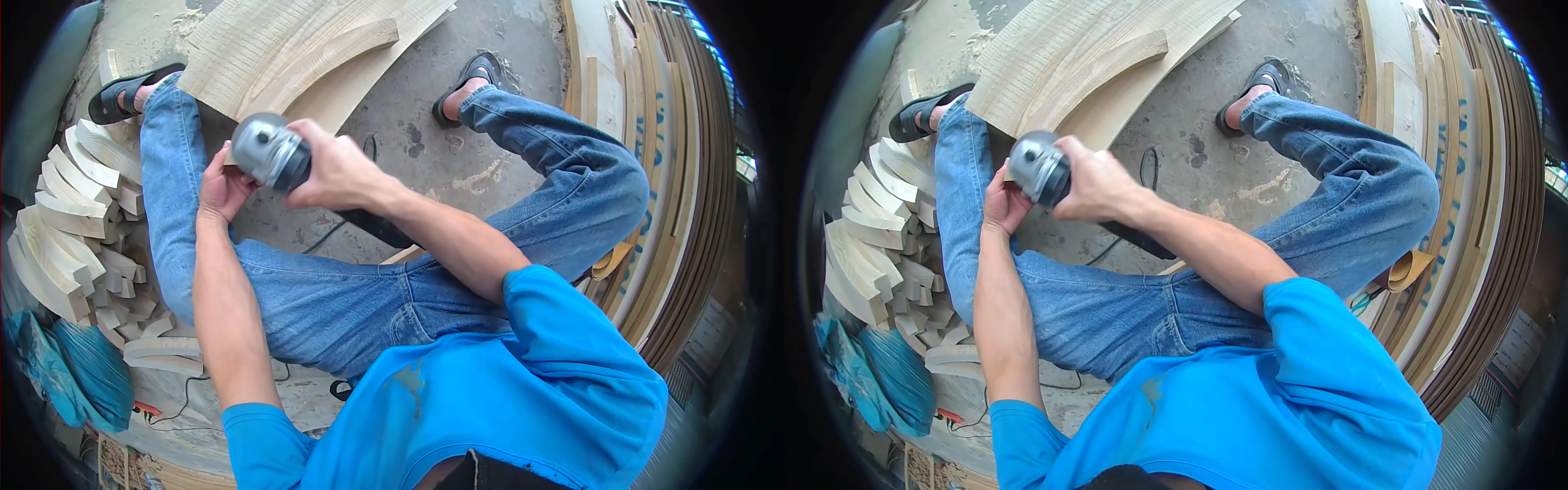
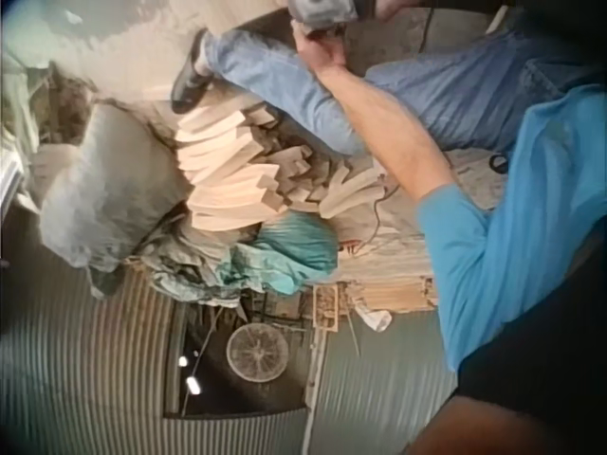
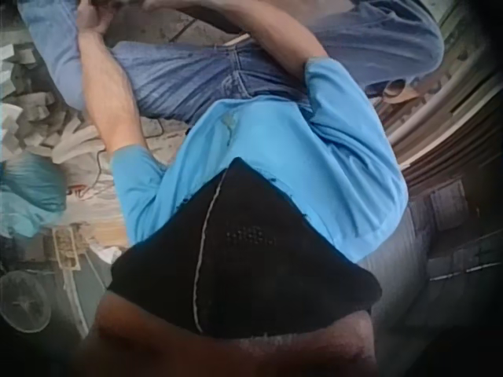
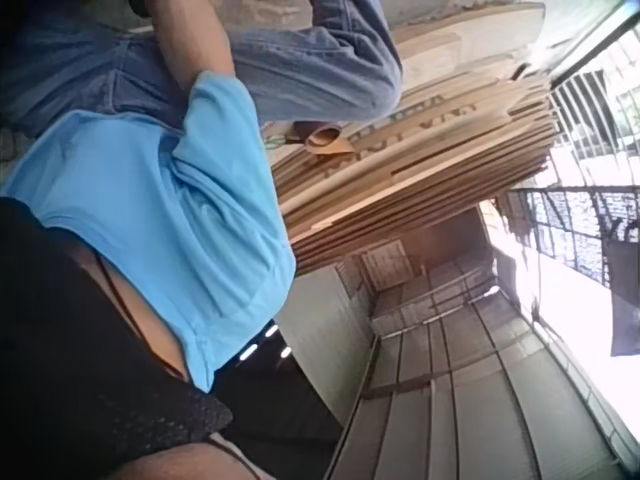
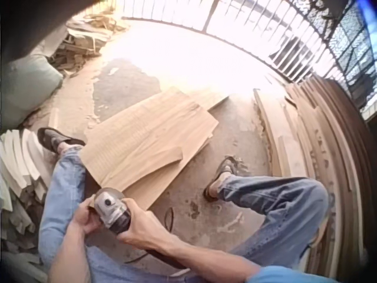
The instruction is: Sanding curved wooden pieces with an angle grinder and applying glue to bond them.
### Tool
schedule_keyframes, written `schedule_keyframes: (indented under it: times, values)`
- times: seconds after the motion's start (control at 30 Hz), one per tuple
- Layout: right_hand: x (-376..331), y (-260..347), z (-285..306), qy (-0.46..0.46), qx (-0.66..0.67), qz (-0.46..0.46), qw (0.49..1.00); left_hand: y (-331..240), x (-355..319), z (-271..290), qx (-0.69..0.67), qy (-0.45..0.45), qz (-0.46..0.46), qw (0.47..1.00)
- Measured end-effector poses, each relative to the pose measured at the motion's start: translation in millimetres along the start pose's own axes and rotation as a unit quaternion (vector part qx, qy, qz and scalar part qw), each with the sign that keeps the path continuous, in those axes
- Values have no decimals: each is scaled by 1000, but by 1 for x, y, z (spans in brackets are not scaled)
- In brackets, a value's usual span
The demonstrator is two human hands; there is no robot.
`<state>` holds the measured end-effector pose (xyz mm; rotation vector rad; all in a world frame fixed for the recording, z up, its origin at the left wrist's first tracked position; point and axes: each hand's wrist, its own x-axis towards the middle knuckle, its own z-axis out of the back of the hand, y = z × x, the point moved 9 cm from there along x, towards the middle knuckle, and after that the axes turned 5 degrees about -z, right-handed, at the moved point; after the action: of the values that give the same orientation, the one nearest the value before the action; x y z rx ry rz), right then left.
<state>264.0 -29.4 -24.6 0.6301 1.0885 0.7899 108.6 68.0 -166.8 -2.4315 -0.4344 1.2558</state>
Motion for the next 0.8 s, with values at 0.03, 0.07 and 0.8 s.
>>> schedule_keyframes:
  times: [0.03, 0.07, 0.8]
  values:
    - [-4, 6, -5, 29, 6, -8, 1000, 1, 1, 0, 1, 1, 2, 1000]
    - [-5, 9, -2, 21, 2, -15, 1000, 1, 2, 2, 0, 4, 1, 1000]
    - [-3, -26, 94, -124, 50, -99, 986, -7, -3, -2, 35, 84, -17, 996]
